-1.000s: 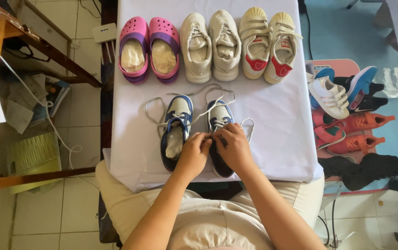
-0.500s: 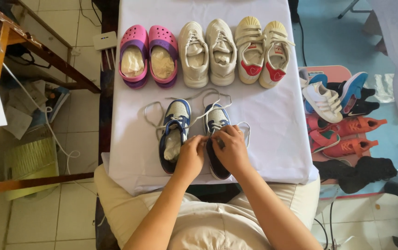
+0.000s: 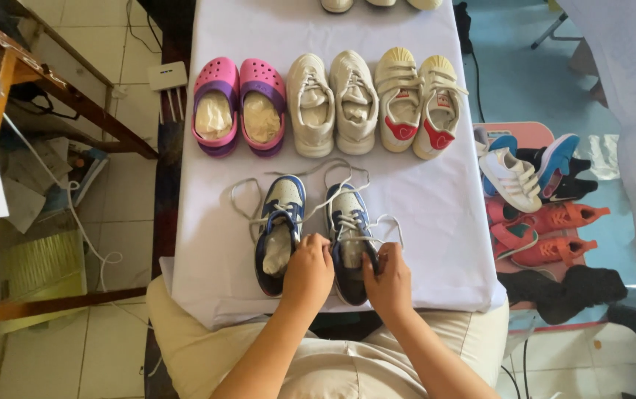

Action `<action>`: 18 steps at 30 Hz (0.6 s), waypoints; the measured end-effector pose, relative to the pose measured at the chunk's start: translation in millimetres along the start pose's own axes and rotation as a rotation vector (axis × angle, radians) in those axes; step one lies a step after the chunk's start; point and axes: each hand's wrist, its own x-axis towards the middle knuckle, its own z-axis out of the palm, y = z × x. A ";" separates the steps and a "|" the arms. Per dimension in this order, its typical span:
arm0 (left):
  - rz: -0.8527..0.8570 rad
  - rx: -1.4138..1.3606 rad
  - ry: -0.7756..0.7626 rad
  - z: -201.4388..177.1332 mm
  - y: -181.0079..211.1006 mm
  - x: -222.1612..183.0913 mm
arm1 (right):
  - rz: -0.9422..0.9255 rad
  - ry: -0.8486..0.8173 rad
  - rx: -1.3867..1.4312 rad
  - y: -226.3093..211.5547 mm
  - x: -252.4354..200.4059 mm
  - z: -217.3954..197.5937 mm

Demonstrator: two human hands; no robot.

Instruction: The person is threading and tying the laces of a pair of blue and white sneakers on a white cloth-covered table.

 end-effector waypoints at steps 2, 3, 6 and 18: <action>0.005 0.047 -0.040 -12.9 3.9 -2.4 | 0.018 -0.062 -0.041 0.7 2.6 -3.1; 0.008 0.093 -0.084 -19.3 6.4 -2.1 | 0.041 -0.124 -0.086 0.8 5.6 -4.7; -0.009 0.050 -0.087 -20.9 2.6 -6.6 | -0.001 -0.167 -0.007 -11.6 12.8 -12.8; -0.114 -0.333 -0.369 -58.9 -6.2 -7.3 | 0.119 -0.149 0.000 -12.7 11.7 -13.4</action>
